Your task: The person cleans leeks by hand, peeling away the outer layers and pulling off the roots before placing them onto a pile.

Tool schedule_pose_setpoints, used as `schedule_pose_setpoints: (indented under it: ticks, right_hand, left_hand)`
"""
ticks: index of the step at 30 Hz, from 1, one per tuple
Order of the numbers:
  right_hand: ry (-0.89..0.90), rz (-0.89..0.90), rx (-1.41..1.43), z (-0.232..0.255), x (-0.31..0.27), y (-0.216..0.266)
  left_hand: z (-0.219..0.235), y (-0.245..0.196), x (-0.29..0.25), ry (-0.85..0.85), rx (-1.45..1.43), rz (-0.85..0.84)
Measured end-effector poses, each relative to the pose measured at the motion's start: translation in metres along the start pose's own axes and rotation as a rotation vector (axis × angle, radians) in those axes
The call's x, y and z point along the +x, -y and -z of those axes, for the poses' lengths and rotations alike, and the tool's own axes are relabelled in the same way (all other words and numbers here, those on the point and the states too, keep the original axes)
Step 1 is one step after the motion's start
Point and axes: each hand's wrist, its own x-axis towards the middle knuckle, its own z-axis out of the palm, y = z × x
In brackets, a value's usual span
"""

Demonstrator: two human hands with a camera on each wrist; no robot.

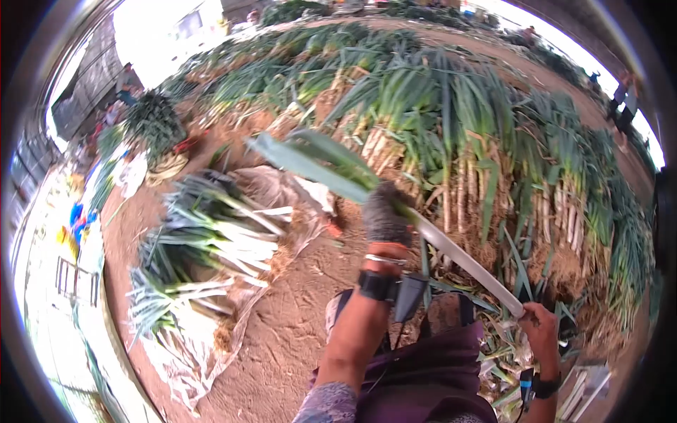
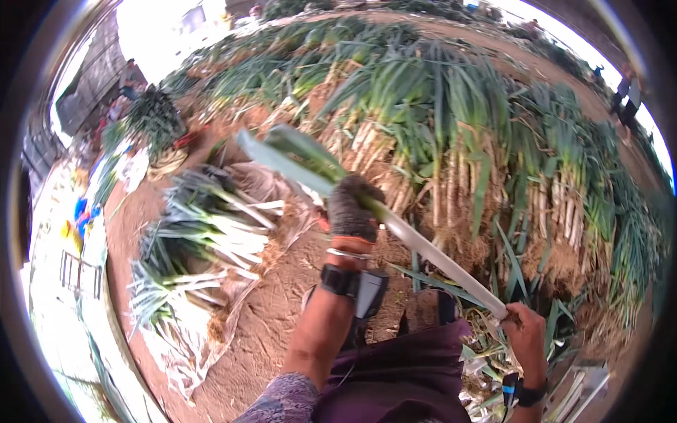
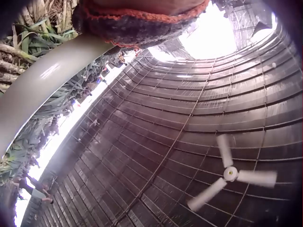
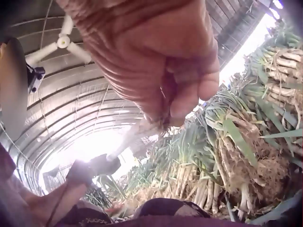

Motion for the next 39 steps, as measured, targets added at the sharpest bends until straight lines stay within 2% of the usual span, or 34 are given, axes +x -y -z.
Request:
schedule_pose_setpoints:
  ticks: [1,2,4,7,8,9,10,11,12,13,15,16,18,21,23,24,25,27,29,31,34,36,38,39]
  right_hand:
    - [0.012,-0.005,0.01,-0.006,-0.004,-0.006]
    - [0.025,-0.01,0.021,-0.012,-0.007,-0.017]
    - [0.063,0.0,0.061,-0.023,-0.001,-0.016]
    - [0.146,0.078,0.161,-0.036,0.015,0.004]
    - [0.192,0.133,0.204,-0.047,0.026,0.026]
    - [0.239,0.185,0.249,-0.059,0.039,0.058]
    - [0.453,0.261,0.183,-0.082,0.049,0.133]
    - [0.477,0.707,0.213,-0.114,0.053,0.147]
    - [0.599,0.7,0.162,-0.135,0.046,0.17]
    - [0.529,0.929,0.32,-0.169,0.038,0.172]
    - [0.73,0.923,0.807,-0.212,0.015,0.178]
    - [0.59,1.154,0.618,-0.211,0.018,0.182]
    - [0.69,1.123,0.522,-0.18,0.023,0.178]
    - [0.599,0.974,0.468,-0.141,0.047,0.126]
    - [0.48,0.609,0.457,-0.118,0.051,0.078]
    - [0.426,0.493,0.372,-0.106,0.053,0.055]
    - [0.374,0.378,0.291,-0.096,0.053,0.031]
    - [0.276,0.261,0.17,-0.089,0.048,-0.017]
    - [0.308,0.176,0.159,-0.076,0.044,-0.039]
    - [0.392,0.064,0.16,-0.064,0.05,-0.049]
    - [0.358,0.022,0.226,-0.067,0.07,-0.065]
    - [0.379,-0.024,0.203,-0.074,0.093,-0.073]
    - [0.411,-0.045,0.198,-0.084,0.117,-0.072]
    - [0.432,-0.034,0.218,-0.1,0.131,-0.083]
  left_hand:
    - [-0.007,-0.007,-0.01,-0.035,0.018,0.058]
    - [-0.005,-0.003,-0.008,-0.012,-0.046,0.031]
    - [-0.01,-0.022,-0.017,0.011,-0.075,0.01]
    - [0.006,-0.082,-0.019,0.287,-0.114,-0.13]
    - [0.022,-0.106,-0.02,0.363,0.059,-0.404]
    - [0.039,-0.143,-0.027,0.376,0.243,-0.528]
    - [0.059,-0.177,-0.036,0.313,0.374,-0.634]
    - [0.083,-0.206,-0.045,0.176,0.469,-0.684]
    - [0.114,-0.231,-0.056,0.016,0.58,-0.711]
    - [0.147,-0.249,-0.067,-0.145,0.689,-0.709]
    - [0.212,-0.265,-0.088,-0.393,0.843,-0.629]
    - [0.237,-0.267,-0.091,-0.47,0.873,-0.579]
    - [0.266,-0.263,-0.083,-0.568,0.902,-0.49]
    - [0.26,-0.243,-0.063,-0.613,0.892,-0.427]
    - [0.239,-0.228,-0.054,-0.562,0.841,-0.413]
    - [0.229,-0.223,-0.046,-0.533,0.804,-0.407]
    - [0.213,-0.217,-0.041,-0.466,0.756,-0.401]
    - [0.18,-0.203,-0.023,-0.267,0.585,-0.345]
    - [0.138,-0.178,-0.006,-0.032,0.373,-0.214]
    - [0.088,-0.129,0.006,0.265,0.135,0.033]
    - [0.006,-0.045,0.01,0.64,0.048,0.271]
    - [-0.021,0.006,-0.007,0.49,-0.061,0.328]
    - [-0.018,0.03,-0.015,0.261,-0.079,0.447]
    - [-0.016,0.034,-0.016,0.078,-0.07,0.471]
